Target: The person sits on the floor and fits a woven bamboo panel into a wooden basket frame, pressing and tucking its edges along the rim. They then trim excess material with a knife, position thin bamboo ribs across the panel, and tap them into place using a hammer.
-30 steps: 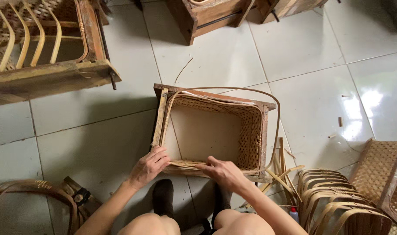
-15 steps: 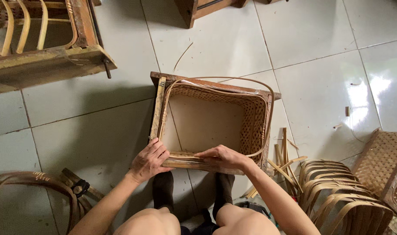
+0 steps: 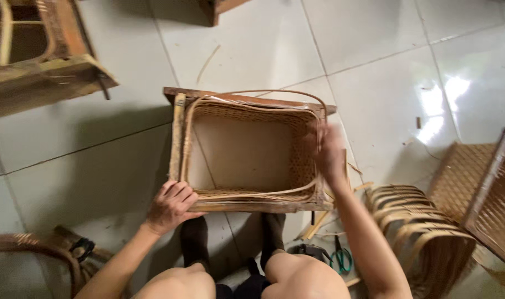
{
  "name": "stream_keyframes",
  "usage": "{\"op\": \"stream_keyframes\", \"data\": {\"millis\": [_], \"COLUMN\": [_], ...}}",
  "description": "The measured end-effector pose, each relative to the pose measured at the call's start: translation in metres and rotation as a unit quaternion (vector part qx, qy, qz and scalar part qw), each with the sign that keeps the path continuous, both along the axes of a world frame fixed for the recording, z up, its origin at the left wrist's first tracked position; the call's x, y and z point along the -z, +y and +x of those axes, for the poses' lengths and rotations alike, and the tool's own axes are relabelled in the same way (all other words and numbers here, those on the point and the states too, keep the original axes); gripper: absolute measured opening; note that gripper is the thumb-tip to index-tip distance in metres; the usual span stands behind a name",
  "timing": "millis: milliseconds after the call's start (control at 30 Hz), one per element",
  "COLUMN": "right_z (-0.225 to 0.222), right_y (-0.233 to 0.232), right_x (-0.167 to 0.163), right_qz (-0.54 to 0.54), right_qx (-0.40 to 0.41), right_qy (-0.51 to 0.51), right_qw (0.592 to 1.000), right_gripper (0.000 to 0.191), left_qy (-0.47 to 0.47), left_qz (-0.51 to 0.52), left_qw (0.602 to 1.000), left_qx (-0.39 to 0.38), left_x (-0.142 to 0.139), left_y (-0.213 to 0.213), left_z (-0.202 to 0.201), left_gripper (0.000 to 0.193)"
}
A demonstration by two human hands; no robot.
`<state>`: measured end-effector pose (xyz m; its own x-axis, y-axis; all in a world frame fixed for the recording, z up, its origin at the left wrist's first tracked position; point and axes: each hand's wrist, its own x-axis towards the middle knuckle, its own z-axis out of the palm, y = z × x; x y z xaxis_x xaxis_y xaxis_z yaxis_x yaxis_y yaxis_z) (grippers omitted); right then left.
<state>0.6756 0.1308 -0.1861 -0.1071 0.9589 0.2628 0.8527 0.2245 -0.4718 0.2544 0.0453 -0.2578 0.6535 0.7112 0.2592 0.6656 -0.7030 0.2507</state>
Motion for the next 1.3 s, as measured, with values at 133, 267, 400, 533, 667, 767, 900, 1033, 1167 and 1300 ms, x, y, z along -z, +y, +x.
{"op": "stream_keyframes", "data": {"millis": [133, 267, 400, 533, 667, 767, 900, 1033, 1167, 1300], "right_z": [0.050, 0.037, 0.011, 0.003, 0.006, 0.009, 0.011, 0.019, 0.029, 0.026], "right_y": [0.029, 0.054, 0.076, 0.073, 0.052, 0.039, 0.030, 0.002, -0.072, -0.115], "right_x": [0.005, 0.011, 0.004, 0.000, 0.003, 0.009, 0.012, 0.001, -0.016, 0.001], "right_qz": [-0.111, -0.212, -0.262, -0.182, -0.253, -0.321, -0.268, -0.274, -0.151, -0.226], "right_qx": [0.100, 0.131, 0.169, 0.104, 0.133, 0.171, 0.126, 0.115, -0.125, -0.210], "right_qy": [-0.042, -0.034, 0.022, -0.057, -0.070, -0.090, -0.119, -0.118, -0.144, -0.213], "right_qw": [0.988, 0.968, 0.950, 0.976, 0.956, 0.927, 0.948, 0.947, 0.970, 0.927], "right_gripper": [0.035, 0.017, 0.016, 0.019, 0.028, 0.039, 0.024, 0.035, 0.092, 0.097], "left_qy": [-0.013, 0.011, 0.014, 0.008, 0.019, 0.015, 0.006, 0.000, 0.001, 0.003], "left_qz": [0.000, -0.017, -0.028, -0.005, -0.025, -0.027, -0.028, -0.027, -0.010, -0.007], "left_qw": [1.000, 1.000, 0.999, 1.000, 0.999, 0.999, 0.999, 0.999, 1.000, 1.000], "left_qx": [-0.010, -0.011, -0.009, -0.018, -0.004, -0.008, -0.015, -0.018, -0.022, -0.023], "left_x": [-0.002, -0.005, -0.007, -0.005, -0.003, -0.002, -0.002, -0.002, -0.001, 0.000], "left_y": [0.000, -0.002, -0.003, -0.002, -0.004, -0.006, -0.006, -0.004, -0.004, -0.005], "left_z": [-0.002, -0.002, -0.003, -0.003, -0.006, -0.007, -0.007, -0.006, -0.005, -0.005], "left_gripper": [0.052, 0.052, 0.052, 0.053, 0.054, 0.055, 0.054, 0.051, 0.054, 0.052]}}
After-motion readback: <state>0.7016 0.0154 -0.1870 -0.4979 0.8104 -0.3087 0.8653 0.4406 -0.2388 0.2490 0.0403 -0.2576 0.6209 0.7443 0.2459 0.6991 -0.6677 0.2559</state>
